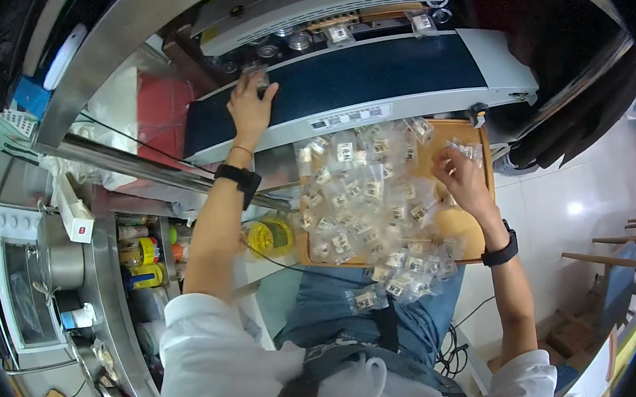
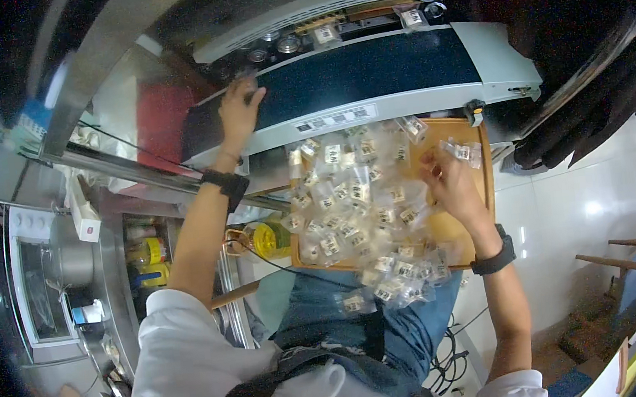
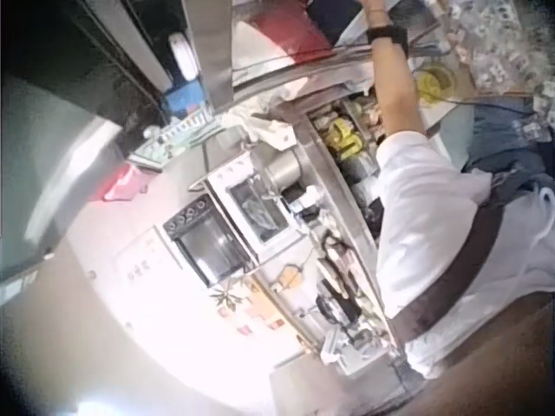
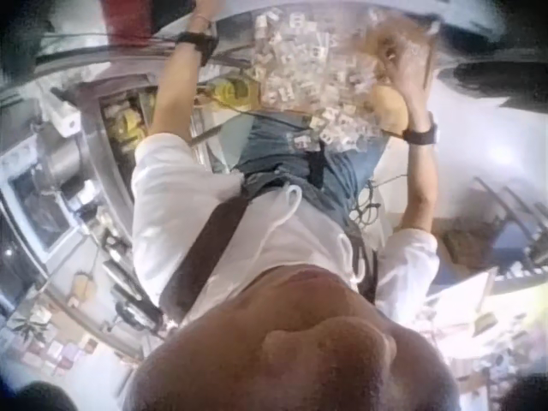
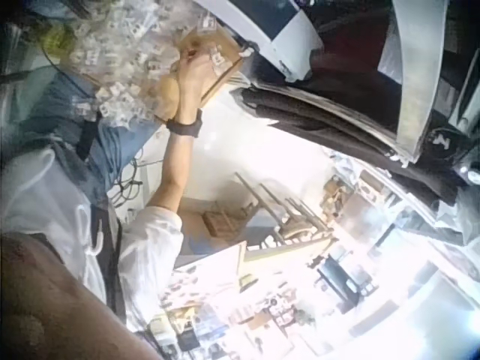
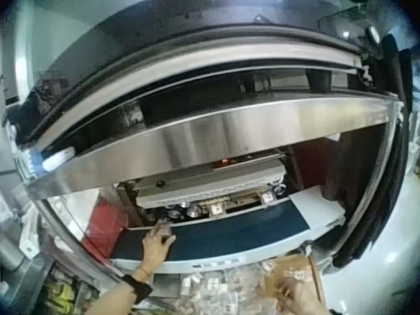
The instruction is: Sealing small plastic bags containing components using a heat-sealing machine.
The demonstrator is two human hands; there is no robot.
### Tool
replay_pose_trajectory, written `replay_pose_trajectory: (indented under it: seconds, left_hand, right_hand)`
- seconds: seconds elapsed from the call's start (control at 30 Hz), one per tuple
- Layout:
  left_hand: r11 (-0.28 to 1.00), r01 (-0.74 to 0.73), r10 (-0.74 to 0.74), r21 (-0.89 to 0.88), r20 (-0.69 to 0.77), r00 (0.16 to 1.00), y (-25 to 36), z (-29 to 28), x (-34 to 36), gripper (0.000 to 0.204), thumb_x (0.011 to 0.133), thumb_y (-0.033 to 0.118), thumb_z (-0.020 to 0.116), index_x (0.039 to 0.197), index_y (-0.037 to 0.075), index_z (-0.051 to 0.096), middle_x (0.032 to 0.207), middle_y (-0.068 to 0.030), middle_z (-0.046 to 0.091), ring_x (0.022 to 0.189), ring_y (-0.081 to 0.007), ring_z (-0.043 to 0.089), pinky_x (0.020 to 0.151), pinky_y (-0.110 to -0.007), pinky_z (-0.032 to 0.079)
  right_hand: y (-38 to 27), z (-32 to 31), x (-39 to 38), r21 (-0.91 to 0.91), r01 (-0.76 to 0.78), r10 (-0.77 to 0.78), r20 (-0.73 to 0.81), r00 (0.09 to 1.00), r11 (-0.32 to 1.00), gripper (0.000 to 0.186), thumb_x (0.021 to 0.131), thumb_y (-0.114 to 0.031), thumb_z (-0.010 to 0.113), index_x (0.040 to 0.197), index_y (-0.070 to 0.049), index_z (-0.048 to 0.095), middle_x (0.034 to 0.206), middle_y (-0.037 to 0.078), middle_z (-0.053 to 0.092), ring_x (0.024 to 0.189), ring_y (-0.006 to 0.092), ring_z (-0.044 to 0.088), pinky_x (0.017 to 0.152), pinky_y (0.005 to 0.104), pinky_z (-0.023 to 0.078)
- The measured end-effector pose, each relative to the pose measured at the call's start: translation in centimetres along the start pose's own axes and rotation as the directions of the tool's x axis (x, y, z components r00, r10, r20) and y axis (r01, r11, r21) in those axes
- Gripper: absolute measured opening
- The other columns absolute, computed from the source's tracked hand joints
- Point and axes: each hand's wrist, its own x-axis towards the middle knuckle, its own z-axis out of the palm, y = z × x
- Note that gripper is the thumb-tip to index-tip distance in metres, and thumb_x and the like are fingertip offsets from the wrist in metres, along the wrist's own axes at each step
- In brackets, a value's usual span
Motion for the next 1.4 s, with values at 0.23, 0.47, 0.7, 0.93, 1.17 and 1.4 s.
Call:
replay_pose_trajectory:
  seconds: [0.23,0.47,0.7,0.93,1.17,1.4]
  left_hand:
    - [1.000,0.009,-0.007,-0.028,0.079,0.997,1.1,-1.8,1.1,0.013,0.069,0.020,0.064,0.077,0.013,0.056,0.090,-0.0085,0.056,0.084,-0.0298,0.054,0.070,-0.043,0.041]
    - [0.706,-0.235,0.495,-0.668,0.227,0.839,17.5,-4.7,-7.3,0.017,0.068,0.009,0.062,0.069,0.004,0.047,0.081,-0.0081,0.053,0.080,-0.0218,0.052,0.075,-0.033,0.041]
    - [0.587,-0.179,0.555,-0.789,0.232,0.799,22.3,-5.6,-12.9,0.029,0.072,0.013,0.063,0.095,0.005,0.047,0.104,-0.0118,0.051,0.100,-0.0265,0.050,0.086,-0.034,0.040]
    - [0.443,0.384,0.072,-0.810,0.459,0.886,12.9,-10.9,-13.0,0.018,0.079,0.008,0.057,0.096,0.002,0.055,0.099,-0.0074,0.057,0.093,-0.0154,0.054,0.083,-0.027,0.042]
    - [0.239,0.574,-0.223,-0.783,0.530,0.818,8.5,-9.7,-18.3,0.014,0.081,0.008,0.055,0.093,0.003,0.053,0.096,-0.0082,0.059,0.088,-0.0135,0.055,0.076,-0.025,0.043]
    - [0.256,0.558,0.008,-0.789,0.579,0.815,11.6,-8.5,-18.1,0.019,0.081,0.012,0.055,0.097,0.004,0.053,0.098,-0.0073,0.058,0.090,-0.0147,0.055,0.080,-0.027,0.044]
  right_hand:
    - [-1.0,-0.4,0.2,-0.108,0.013,-0.016,-0.034,0.999,0.994,0.016,0.072,-0.006,0.059,0.086,0.001,0.054,0.075,0.015,0.059,0.064,0.0234,0.058,0.058,0.0296,0.045]
    - [-3.8,-1.5,-2.7,0.810,-0.298,0.288,0.168,0.943,0.505,0.041,0.081,-0.019,0.057,0.113,-0.001,0.039,0.100,0.011,0.054,0.082,0.0182,0.057,0.061,0.0285,0.049]
    - [-2.9,-0.8,-5.5,0.807,-0.323,0.399,0.119,0.909,0.495,0.033,0.081,-0.008,0.050,0.113,-0.005,0.043,0.095,0.009,0.054,0.075,0.0175,0.058,0.058,0.0247,0.047]
    - [5.7,-3.1,-9.7,0.118,-0.405,0.418,-0.129,0.899,0.907,0.039,0.069,-0.016,0.067,0.102,-0.001,0.050,0.091,0.008,0.057,0.069,0.0152,0.056,0.058,0.0248,0.045]
    - [-1.9,1.2,-6.2,-0.039,-0.204,0.200,-0.089,0.976,0.978,0.038,0.068,-0.014,0.067,0.101,-0.004,0.052,0.088,0.013,0.056,0.077,0.0251,0.053,0.065,0.0336,0.044]
    - [-2.2,5.6,-4.6,-0.255,0.143,-0.139,0.034,0.990,0.956,0.018,0.070,-0.012,0.065,0.085,-0.004,0.058,0.095,0.014,0.053,0.077,0.0249,0.056,0.062,0.0339,0.046]
